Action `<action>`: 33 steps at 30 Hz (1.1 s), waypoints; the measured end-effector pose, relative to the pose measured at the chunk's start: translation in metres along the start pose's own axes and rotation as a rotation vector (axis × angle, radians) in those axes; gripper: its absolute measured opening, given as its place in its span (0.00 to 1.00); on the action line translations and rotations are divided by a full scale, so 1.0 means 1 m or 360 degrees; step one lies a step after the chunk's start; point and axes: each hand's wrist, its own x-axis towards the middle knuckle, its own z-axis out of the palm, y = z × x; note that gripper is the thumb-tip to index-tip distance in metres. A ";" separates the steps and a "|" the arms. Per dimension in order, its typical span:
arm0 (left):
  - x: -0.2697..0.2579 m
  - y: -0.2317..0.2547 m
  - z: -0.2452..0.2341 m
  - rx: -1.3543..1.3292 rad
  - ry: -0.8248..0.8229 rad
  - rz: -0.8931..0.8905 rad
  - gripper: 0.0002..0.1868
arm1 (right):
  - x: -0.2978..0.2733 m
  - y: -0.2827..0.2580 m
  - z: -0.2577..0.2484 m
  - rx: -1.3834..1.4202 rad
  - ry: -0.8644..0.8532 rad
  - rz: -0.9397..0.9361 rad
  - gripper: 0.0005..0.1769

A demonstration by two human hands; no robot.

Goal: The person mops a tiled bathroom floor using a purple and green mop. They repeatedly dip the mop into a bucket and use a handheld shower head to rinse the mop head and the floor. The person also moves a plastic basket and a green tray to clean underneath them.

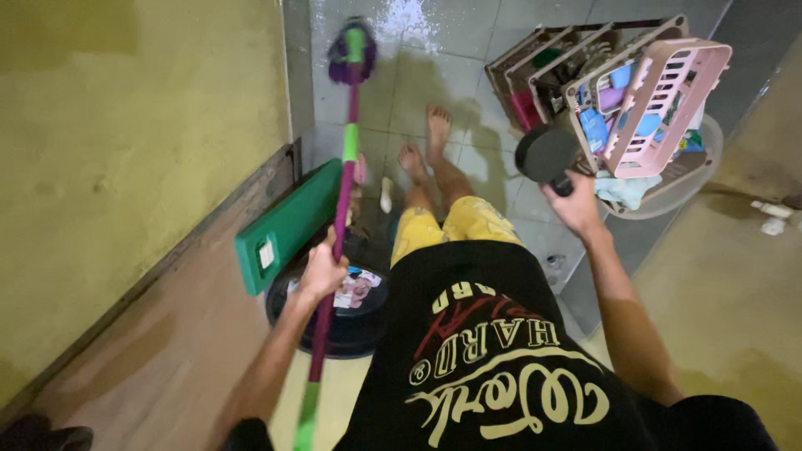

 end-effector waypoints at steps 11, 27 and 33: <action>0.178 0.094 0.113 -0.0279 0.0151 0.0933 0.23 | 0.024 -0.008 -0.024 0.0006 0.0141 0.0090 0.16; 0.181 0.023 0.160 -0.1872 -0.0188 -0.0106 0.11 | 0.038 -0.035 -0.009 -0.0257 -0.0155 -0.0019 0.15; 0.156 -0.047 0.237 -0.2568 -0.0018 -0.0274 0.10 | 0.024 -0.014 -0.025 -0.0229 -0.0361 -0.0407 0.16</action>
